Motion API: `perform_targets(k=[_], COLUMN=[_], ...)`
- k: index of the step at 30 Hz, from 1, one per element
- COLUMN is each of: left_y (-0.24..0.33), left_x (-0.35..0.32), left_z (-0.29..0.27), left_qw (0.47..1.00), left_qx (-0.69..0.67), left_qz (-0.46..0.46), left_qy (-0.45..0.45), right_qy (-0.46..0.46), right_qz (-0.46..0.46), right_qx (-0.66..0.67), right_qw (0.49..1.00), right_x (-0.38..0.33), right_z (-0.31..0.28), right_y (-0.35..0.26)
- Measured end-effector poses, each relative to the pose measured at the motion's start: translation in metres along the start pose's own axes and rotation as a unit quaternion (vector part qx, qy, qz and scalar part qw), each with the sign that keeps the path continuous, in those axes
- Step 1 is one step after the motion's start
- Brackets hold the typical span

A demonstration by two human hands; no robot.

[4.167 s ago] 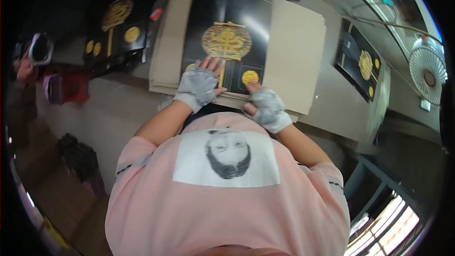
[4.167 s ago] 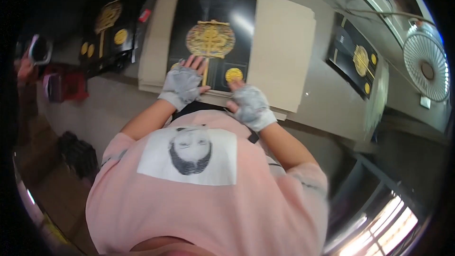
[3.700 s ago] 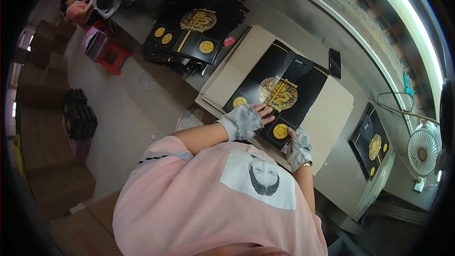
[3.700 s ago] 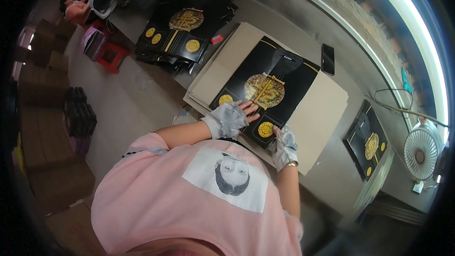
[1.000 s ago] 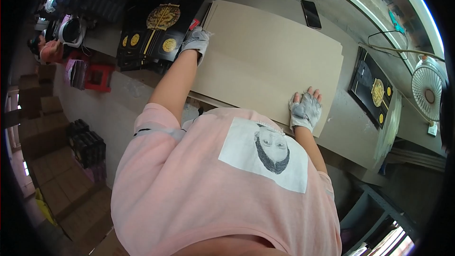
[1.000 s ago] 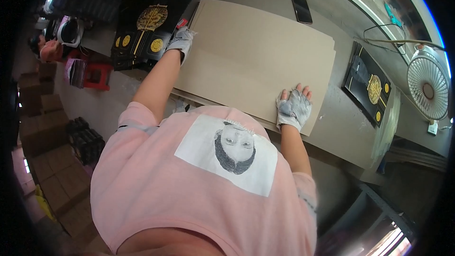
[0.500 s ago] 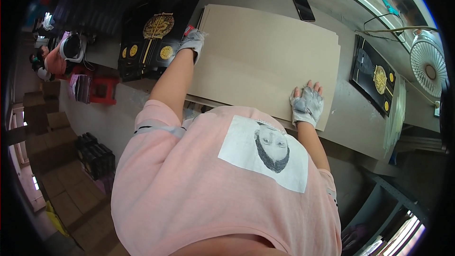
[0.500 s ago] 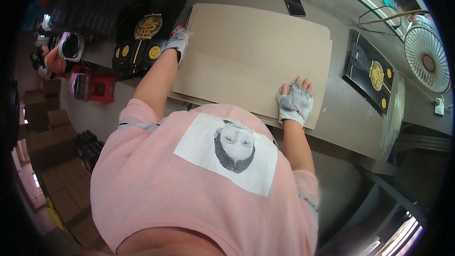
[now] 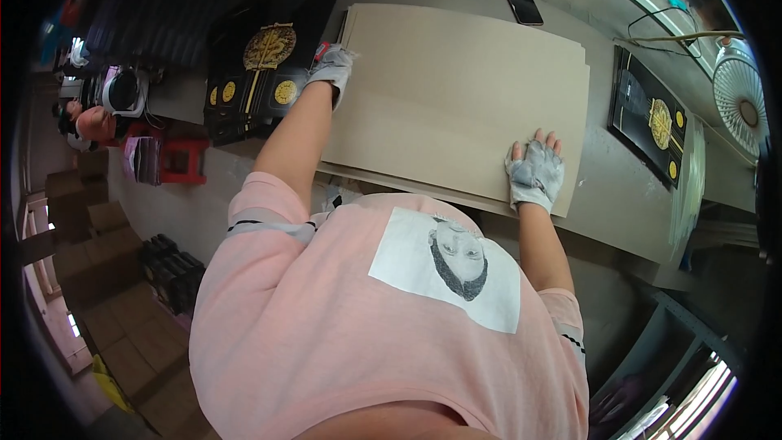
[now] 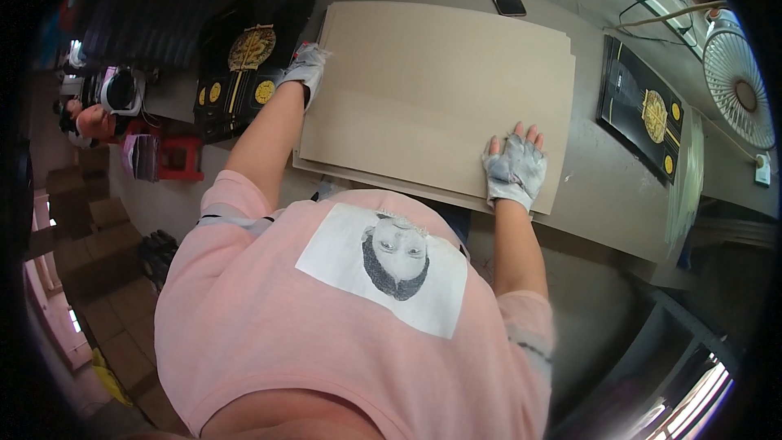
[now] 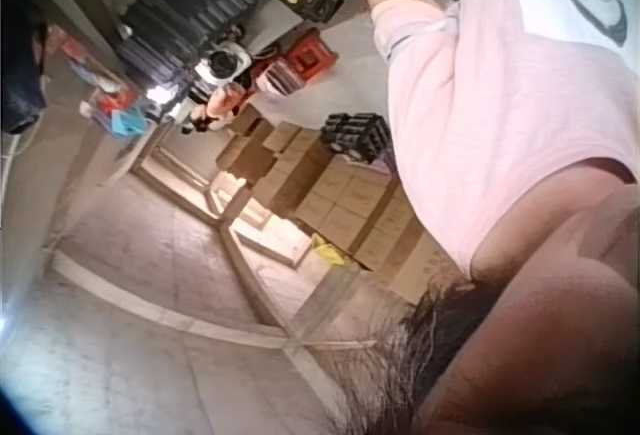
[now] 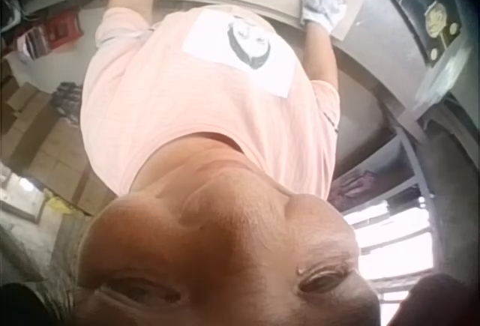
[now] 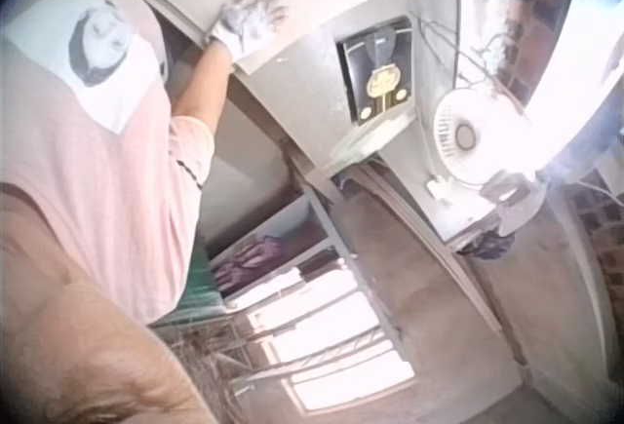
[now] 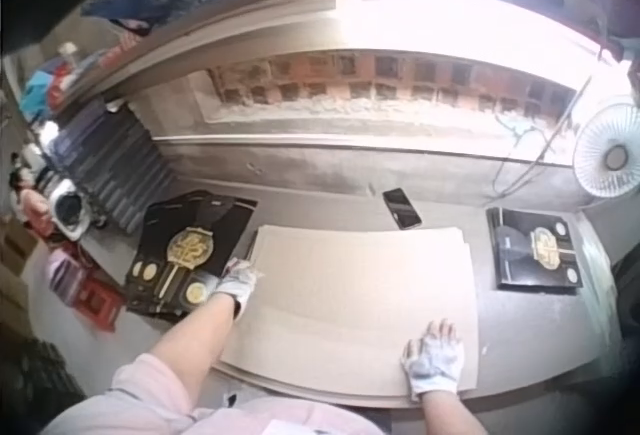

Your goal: Folding and assembling cardboard packaging sheets into finished boxes.

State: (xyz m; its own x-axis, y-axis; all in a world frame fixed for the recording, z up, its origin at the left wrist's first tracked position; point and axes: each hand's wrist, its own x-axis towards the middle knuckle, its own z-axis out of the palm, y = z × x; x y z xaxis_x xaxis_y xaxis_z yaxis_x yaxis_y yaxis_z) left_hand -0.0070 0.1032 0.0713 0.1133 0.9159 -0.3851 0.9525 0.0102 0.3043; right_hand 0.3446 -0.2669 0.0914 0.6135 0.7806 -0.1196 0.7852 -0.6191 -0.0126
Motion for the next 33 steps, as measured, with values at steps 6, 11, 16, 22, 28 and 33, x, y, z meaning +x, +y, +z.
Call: perform_targets(k=[6,11,16,22,28,33], left_y=[-0.109,-0.011,0.039,0.059,0.083,0.13], left_x=[0.044,0.007,-0.058,-0.07,-0.076,-0.067], left_z=[-0.02,-0.022,-0.063,-0.011,0.039,0.074], left_qw=[0.981,0.973,0.9,0.899,0.897,0.948], left_qx=[-0.009,-0.186,-0.354,-0.347,-0.142,-0.047], left_qz=[-0.024,0.129,0.223,0.266,0.377,0.218], left_qy=[0.193,0.039,-0.119,-0.021,0.179,0.225], right_qy=[0.024,0.03,0.051,0.027,0.056,0.048], right_qz=[-0.076,-0.011,-0.023,-0.028,-0.028,-0.039], right_qx=[0.044,-0.008,-0.008,-0.014,-0.003,0.004], right_qw=[0.996,0.999,0.998,0.999,0.998,0.998], right_x=[0.017,0.002,0.004,0.009,0.006,0.007], right_z=[-0.021,0.012,0.011,0.002,0.011,0.007], right_y=[-0.021,0.002,0.002,-0.004,0.002,-0.001])
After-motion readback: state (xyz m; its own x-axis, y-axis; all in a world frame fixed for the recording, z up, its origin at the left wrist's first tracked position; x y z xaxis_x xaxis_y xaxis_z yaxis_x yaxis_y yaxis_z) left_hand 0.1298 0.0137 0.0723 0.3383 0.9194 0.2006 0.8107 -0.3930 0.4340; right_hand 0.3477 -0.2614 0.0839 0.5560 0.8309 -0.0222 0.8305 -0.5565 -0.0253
